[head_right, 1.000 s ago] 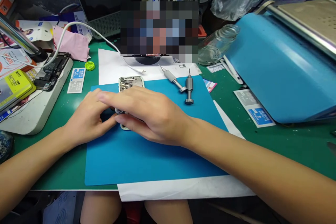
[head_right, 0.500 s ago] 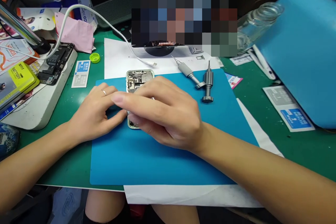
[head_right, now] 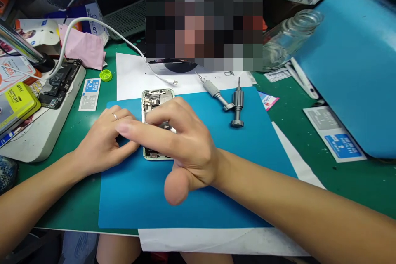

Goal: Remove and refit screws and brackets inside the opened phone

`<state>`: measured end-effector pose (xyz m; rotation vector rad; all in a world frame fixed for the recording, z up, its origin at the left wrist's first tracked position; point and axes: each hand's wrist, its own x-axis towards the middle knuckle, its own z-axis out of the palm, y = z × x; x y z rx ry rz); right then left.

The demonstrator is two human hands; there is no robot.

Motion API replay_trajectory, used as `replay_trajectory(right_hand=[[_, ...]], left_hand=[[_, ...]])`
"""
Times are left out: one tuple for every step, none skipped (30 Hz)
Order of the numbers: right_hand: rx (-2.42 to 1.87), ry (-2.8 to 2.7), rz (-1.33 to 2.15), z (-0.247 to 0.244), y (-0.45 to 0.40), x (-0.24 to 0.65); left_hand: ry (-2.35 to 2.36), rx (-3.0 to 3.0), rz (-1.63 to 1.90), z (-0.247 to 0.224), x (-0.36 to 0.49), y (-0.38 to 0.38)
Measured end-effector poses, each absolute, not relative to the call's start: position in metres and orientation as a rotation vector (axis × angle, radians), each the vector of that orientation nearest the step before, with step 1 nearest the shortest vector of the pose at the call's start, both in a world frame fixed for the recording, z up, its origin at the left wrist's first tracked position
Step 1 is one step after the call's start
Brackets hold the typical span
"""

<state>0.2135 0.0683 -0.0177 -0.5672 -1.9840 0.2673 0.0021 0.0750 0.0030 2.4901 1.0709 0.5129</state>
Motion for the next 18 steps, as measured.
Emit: replay_trajectory(right_hand=[[-0.501, -1.957, 0.258, -0.0167, 0.0694, 0.2135], [-0.441, -1.971, 0.262, -0.0151, 0.0706, 0.2133], [-0.385, -1.999, 0.267, -0.0129, 0.0717, 0.2129], [-0.355, -2.04, 0.29, -0.0107, 0.0727, 0.2125], [-0.338, -2.071, 0.324, -0.0088, 0.0733, 0.2119], [-0.329, -2.08, 0.357, -0.0076, 0.0735, 0.2113], [-0.321, -2.07, 0.388, -0.0071, 0.0734, 0.2106], [-0.317, -2.048, 0.414, -0.0073, 0.0731, 0.2099], [-0.316, -2.031, 0.429, -0.008, 0.0726, 0.2091], [-0.318, -2.027, 0.431, -0.0089, 0.0721, 0.2083], [-0.323, -2.03, 0.417, -0.0099, 0.0717, 0.2076], [-0.331, -2.037, 0.394, -0.0106, 0.0713, 0.2069], [-0.342, -2.047, 0.366, -0.0111, 0.0709, 0.2064], [-0.347, -2.059, 0.342, -0.0112, 0.0707, 0.2061], [-0.343, -2.07, 0.329, -0.011, 0.0705, 0.2059], [-0.336, -2.075, 0.328, -0.0106, 0.0703, 0.2058], [-0.33, -2.077, 0.337, -0.0102, 0.0702, 0.2059], [-0.327, -2.077, 0.349, -0.0099, 0.0702, 0.2061]], left_hand=[[1.07, 2.492, 0.517, 0.0032, 0.0018, 0.0752], [1.067, 2.493, 0.515, 0.0033, 0.0015, 0.0755], [1.068, 2.495, 0.511, 0.0032, 0.0011, 0.076], [1.069, 2.498, 0.499, 0.0029, 0.0006, 0.0765], [1.065, 2.505, 0.483, 0.0026, 0.0002, 0.0772], [1.06, 2.516, 0.477, 0.0021, -0.0002, 0.0778], [1.051, 2.525, 0.47, 0.0017, -0.0005, 0.0783], [1.043, 2.533, 0.468, 0.0013, -0.0008, 0.0787], [1.038, 2.538, 0.472, 0.001, -0.0011, 0.0789], [1.033, 2.537, 0.478, 0.0008, -0.0014, 0.0789], [1.03, 2.531, 0.484, 0.0007, -0.0017, 0.0788], [1.027, 2.523, 0.489, 0.0008, -0.0019, 0.0787], [1.025, 2.513, 0.489, 0.0009, -0.0022, 0.0786], [1.023, 2.504, 0.486, 0.0011, -0.0024, 0.0785], [1.021, 2.498, 0.482, 0.0013, -0.0025, 0.0784], [1.02, 2.497, 0.478, 0.0015, -0.0026, 0.0785], [1.019, 2.499, 0.48, 0.0015, -0.0025, 0.0786], [1.017, 2.504, 0.486, 0.0016, -0.0024, 0.0787]])
